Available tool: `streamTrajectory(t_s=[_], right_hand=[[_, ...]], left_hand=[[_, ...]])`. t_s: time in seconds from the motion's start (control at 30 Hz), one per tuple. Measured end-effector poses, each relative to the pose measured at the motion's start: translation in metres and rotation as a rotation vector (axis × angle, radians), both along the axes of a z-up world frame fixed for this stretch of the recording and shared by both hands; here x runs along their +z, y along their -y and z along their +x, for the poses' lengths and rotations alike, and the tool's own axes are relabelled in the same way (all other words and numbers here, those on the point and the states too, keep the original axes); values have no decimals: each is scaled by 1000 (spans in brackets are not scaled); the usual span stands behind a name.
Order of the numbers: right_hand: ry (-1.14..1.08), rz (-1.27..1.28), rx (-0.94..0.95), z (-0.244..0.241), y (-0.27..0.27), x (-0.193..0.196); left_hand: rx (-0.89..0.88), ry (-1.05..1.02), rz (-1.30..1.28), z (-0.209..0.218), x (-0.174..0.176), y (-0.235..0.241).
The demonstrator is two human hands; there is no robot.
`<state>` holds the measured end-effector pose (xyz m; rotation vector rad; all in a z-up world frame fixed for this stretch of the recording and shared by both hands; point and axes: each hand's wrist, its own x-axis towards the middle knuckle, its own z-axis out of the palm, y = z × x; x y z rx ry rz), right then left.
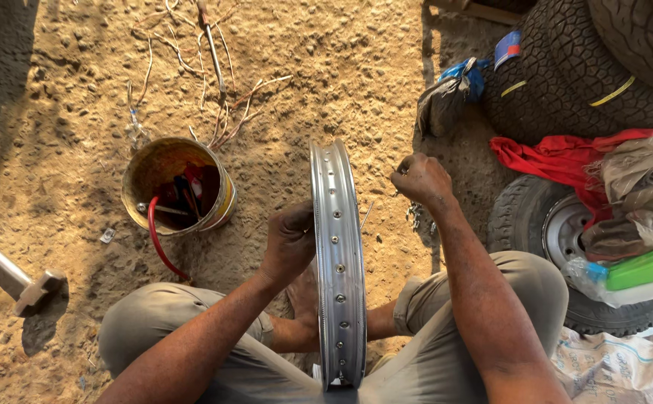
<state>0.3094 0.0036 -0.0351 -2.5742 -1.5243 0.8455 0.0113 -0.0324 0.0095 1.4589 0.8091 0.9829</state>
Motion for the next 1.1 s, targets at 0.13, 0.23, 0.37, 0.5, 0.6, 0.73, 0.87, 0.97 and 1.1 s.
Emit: streamTrajectory(t_s=[0.13, 0.23, 0.37, 0.5, 0.6, 0.73, 0.87, 0.97, 1.1], right_hand=[[-29, 96, 135, -13, 8, 41], [-130, 155, 403, -22, 43, 81], [-624, 8, 729, -52, 127, 114], [-904, -305, 772, -107, 180, 107], [-756, -215, 757, -125, 190, 91], [-915, -170, 658, -120, 196, 85], [-951, -135, 543, -111, 199, 84], [-1044, -163, 476, -110, 199, 83], [-1065, -165, 602, -107, 188, 87]], left_hand=[[-68, -53, 240, 2, 9, -14], [-103, -80, 259, 5, 5, -16], [-134, -117, 227, 5, -10, -19], [-122, -203, 276, 4, -19, -26], [-107, -241, 180, 2, -24, -24], [-73, -170, 122, 5, -25, -31], [-113, -278, 149, 11, -34, -39], [-95, -266, 119, 17, -47, -37], [-90, -112, 69, 23, -60, -46]])
